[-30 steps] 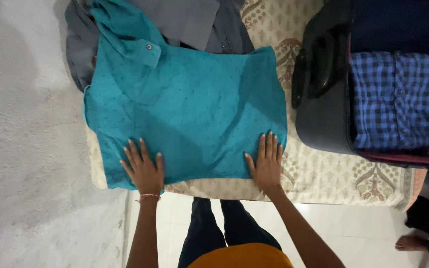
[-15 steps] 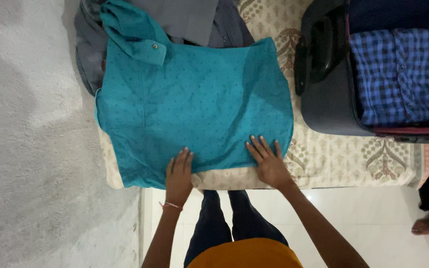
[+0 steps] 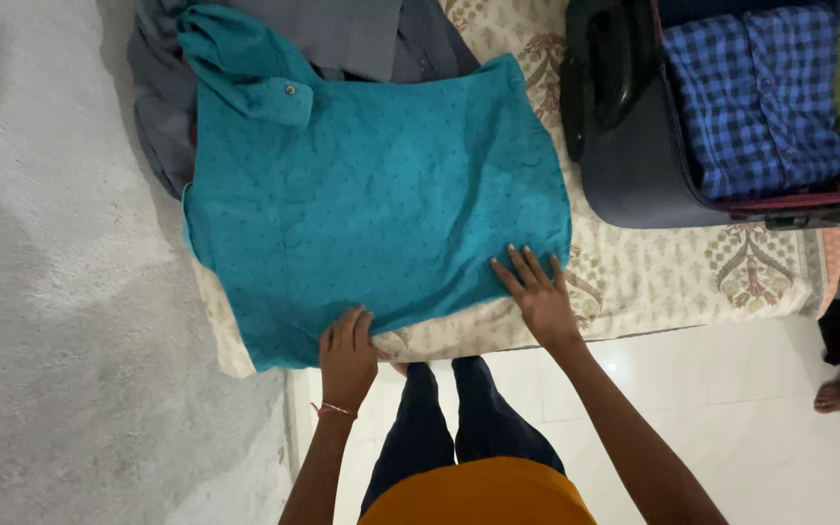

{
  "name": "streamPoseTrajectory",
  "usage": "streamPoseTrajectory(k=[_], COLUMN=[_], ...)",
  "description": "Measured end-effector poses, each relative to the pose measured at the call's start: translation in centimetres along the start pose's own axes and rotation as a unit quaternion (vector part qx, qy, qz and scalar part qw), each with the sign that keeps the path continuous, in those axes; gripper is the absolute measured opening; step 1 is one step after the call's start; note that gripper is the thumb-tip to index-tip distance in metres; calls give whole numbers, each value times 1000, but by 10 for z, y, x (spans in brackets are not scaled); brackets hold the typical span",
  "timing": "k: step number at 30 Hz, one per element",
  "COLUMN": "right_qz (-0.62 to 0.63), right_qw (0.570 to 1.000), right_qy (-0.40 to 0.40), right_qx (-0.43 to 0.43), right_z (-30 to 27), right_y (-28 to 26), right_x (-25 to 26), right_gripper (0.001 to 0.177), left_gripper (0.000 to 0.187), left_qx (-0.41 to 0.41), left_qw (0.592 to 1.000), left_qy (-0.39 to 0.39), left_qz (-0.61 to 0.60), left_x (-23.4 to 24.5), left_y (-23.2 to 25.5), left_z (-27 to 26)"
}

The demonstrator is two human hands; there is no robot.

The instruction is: The person folds a teal shirt on a bed by hand, places it into a suitcase with other garments, and then begins to handle a gray jacket.

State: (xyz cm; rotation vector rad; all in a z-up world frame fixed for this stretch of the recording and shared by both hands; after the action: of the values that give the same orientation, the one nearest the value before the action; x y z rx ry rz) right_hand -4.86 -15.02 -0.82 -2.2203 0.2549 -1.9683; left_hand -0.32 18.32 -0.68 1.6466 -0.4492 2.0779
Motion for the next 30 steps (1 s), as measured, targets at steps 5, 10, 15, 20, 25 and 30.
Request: streamPoseTrajectory(k=[5, 10, 15, 20, 25, 30], right_qz=[88, 16, -18, 6, 51, 79], right_qw=[991, 990, 987, 988, 984, 992], right_qy=[103, 127, 147, 144, 157, 101], right_qx=[17, 52, 59, 47, 67, 16], right_z=[-12, -12, -18, -23, -20, 5], right_y=[8, 15, 10, 11, 10, 24], right_x=[-2, 7, 22, 30, 39, 40], right_gripper=[69, 48, 43, 46, 41, 25], left_gripper=[22, 22, 32, 22, 28, 46], left_qx=[-56, -90, -143, -147, -85, 55], left_qw=[997, 996, 990, 988, 990, 991], left_qy=[-23, -1, 4, 35, -61, -121], left_qz=[41, 6, 0, 15, 98, -13], left_x=[-12, -6, -7, -7, 4, 27], left_y=[-11, -14, -6, -2, -10, -40], left_z=[-11, -7, 4, 10, 25, 35])
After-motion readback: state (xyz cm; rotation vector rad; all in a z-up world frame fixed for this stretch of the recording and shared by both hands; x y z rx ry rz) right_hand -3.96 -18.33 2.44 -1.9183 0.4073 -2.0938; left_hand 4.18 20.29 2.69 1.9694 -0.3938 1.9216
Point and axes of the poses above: each hand's wrist, its own z-axis towards the middle knuckle, its own x-axis out of the back of the hand, y = z × x, the point moved 4 cm from there along z, towards the middle knuckle, and after that the axes turned 15 degrees about z, right-handed, at the moved point
